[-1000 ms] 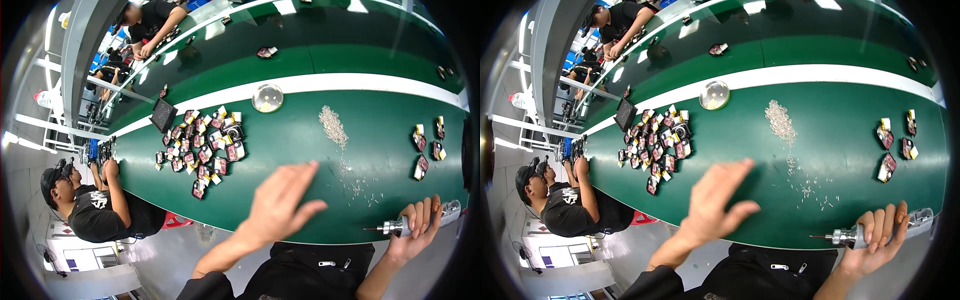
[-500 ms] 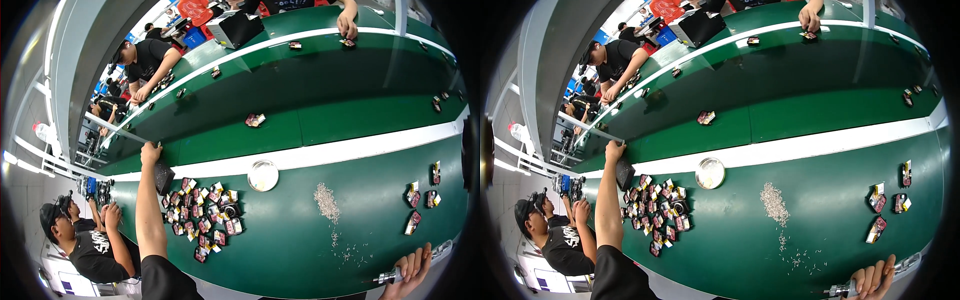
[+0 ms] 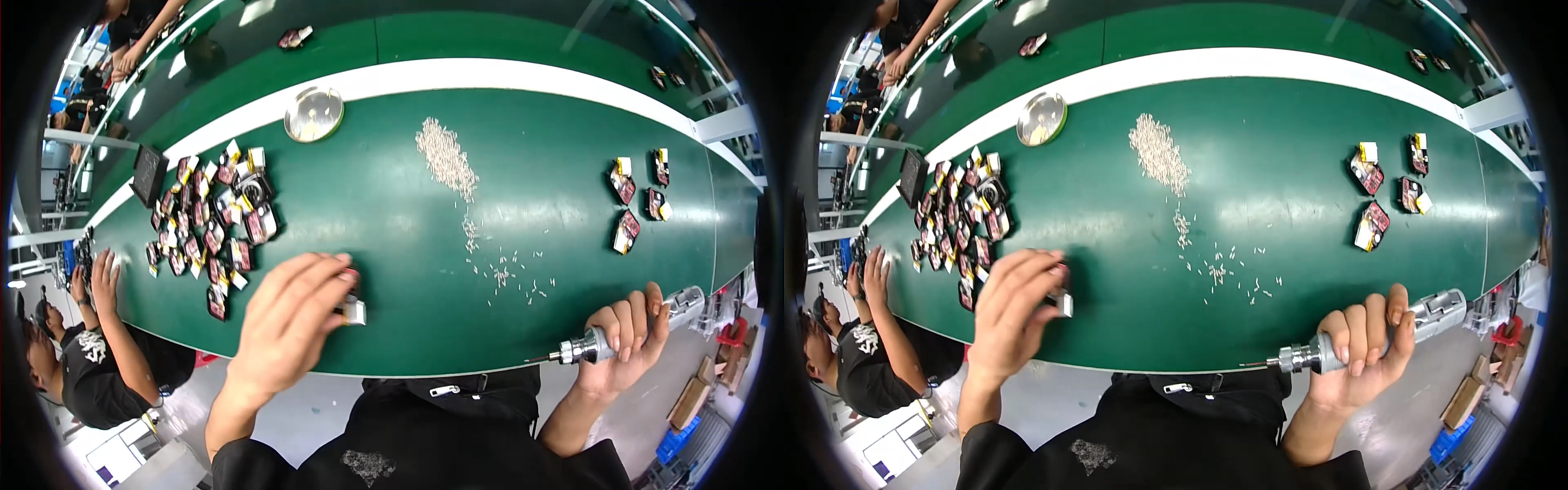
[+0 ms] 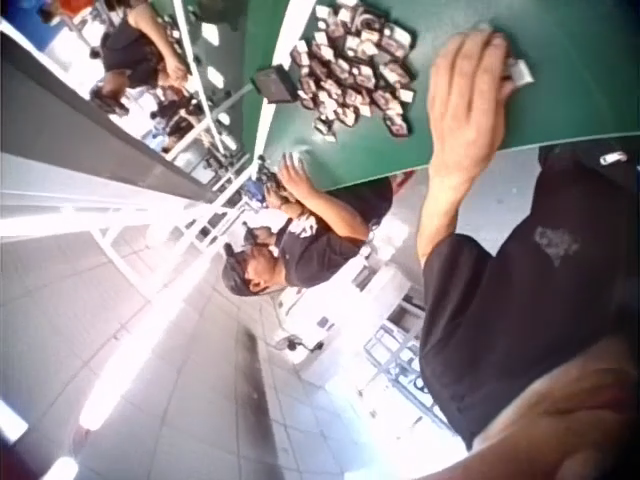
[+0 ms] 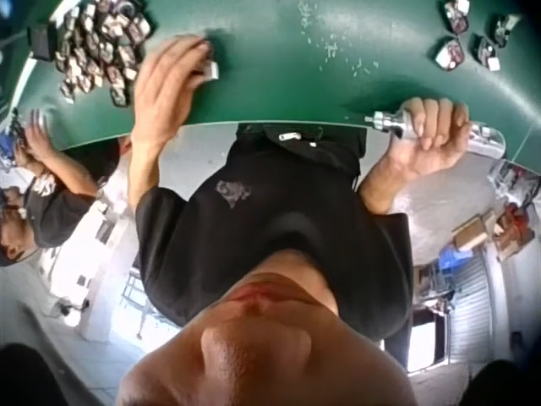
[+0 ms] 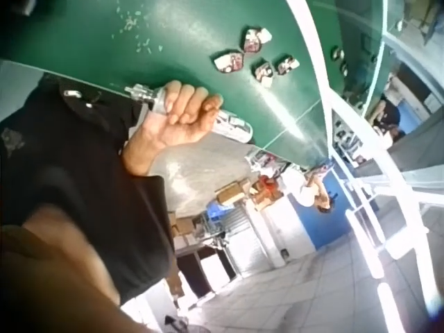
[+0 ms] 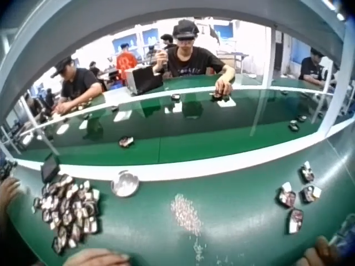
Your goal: Assembling small electronic components using an electric screwdriver on a factory production line.
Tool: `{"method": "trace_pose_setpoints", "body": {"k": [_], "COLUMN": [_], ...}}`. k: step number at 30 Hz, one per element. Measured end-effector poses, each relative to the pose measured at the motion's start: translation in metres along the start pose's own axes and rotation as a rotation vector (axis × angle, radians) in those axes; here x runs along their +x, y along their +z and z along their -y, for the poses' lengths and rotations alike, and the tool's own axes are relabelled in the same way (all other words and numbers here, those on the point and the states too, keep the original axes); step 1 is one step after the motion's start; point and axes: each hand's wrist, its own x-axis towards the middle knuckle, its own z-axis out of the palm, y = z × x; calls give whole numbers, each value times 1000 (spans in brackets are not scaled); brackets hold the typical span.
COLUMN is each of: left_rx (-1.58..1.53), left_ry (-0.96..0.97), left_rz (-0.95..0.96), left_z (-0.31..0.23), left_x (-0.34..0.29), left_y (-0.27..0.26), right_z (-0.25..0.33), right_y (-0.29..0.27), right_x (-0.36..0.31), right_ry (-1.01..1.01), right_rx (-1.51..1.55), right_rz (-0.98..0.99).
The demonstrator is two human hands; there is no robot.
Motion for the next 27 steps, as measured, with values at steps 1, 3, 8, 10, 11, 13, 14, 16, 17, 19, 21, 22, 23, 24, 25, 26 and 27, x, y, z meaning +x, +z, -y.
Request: {"method": "trace_pose_setpoints", "body": {"k": [1, 3, 8, 10, 11, 13, 14, 16, 17, 19, 21, 22, 23, 24, 25, 26, 27], "left_rx": [-8, -89, -175, -114, -97, -68, -45, -19, 6, 61, 134, 122, 127, 132, 114, 107, 73], "left_ry": [59, 39, -26, -76, -86, -69, -57, 15, 79, 135, 198, 198, 191, 183, 184, 181, 146], "left_rz": [2, 21, -24, -71, -94, -110, -124, -137, -151, -152, -148, -149, -141, -134, -132, -133, -97], "left_z": [-16, -34, -57, -59, -62, -63, -63, -65, -66, -77, -87, -91, -95, -97, -96, -97, -99], "left_x": [-1, -4, -6, -3, 0, 2, 1, -1, -2, -5, -8, -8, -8, -7, -8, -9, -11], "left_y": [14, 35, 51, 54, 54, 57, 59, 65, 68, 73, 76, 75, 74, 74, 75, 74, 73], "right_z": [-1, -5, -15, -21, -25, -33, -38, -48, -54, -66, -75, -80, -82, -82, -83, -84, -82], "right_y": [-1, 2, 2, 1, -1, -4, -3, -1, 1, 1, 2, 3, -1, -1, -1, -1, -1], "right_x": [-2, -9, -34, -50, -55, -66, -72, -84, -90, -101, -109, -111, -113, -113, -113, -112, -111], "right_ry": [21, 64, 171, 225, 247, 311, 342, 375, 390, 418, 411, 408, 393, 392, 369, 345, 347], "right_rx": [-4, -57, -159, -186, -209, -212, -208, -222, -219, -200, -243, -277, -278, -288, -315, -342, -348], "right_rz": [4, 5, 61, 99, 136, 146, 128, 82, 40, -2, -3, -15, 12, 5, -2, -9, -12]}}
